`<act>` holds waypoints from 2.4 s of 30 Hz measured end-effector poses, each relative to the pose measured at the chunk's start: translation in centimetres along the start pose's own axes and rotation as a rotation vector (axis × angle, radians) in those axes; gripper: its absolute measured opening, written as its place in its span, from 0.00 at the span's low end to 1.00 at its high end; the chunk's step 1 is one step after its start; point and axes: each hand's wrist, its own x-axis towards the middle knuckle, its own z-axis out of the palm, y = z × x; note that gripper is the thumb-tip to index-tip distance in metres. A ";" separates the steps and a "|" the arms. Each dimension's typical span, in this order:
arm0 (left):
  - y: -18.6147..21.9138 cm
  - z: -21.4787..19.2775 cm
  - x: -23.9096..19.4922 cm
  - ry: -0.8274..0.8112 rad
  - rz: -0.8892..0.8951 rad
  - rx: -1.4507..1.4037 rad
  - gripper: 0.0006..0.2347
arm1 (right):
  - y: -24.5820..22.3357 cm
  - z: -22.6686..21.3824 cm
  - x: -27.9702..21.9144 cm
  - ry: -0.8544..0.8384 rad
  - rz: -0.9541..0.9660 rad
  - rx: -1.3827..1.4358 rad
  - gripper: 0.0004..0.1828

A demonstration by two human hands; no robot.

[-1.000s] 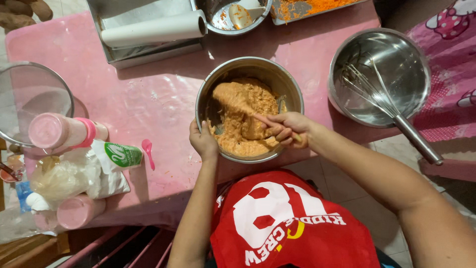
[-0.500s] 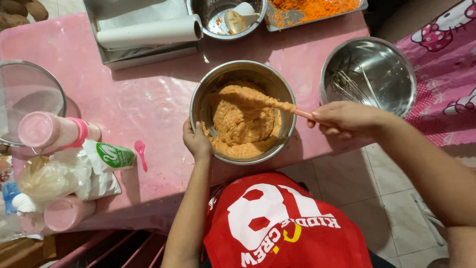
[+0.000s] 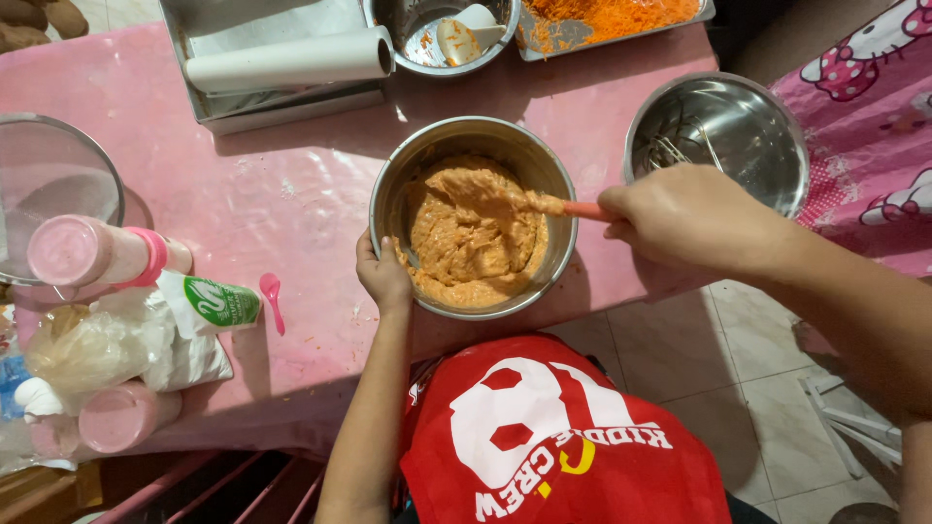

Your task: The person mixes a thick orange-colored food mixture in a metal bowl using a pink spatula. The person holds the bowl steady with the left hand while stirring with the right hand. The mixture becomes smoother and more uniform in texture by the end of the clip.

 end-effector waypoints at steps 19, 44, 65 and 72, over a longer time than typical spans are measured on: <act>-0.2 0.4 -0.5 0.032 0.025 -0.045 0.12 | -0.2 6.3 10.6 0.132 -0.170 -0.253 0.13; -0.7 0.5 -0.2 0.029 0.035 -0.034 0.12 | -5.2 11.9 12.0 -0.430 -0.149 0.437 0.17; -0.8 0.1 0.2 0.014 0.073 -0.005 0.11 | -0.8 14.2 10.2 -0.894 -0.016 2.359 0.17; -1.0 0.0 -0.2 0.000 0.047 -0.071 0.12 | 1.5 9.0 3.1 -0.323 0.266 1.503 0.14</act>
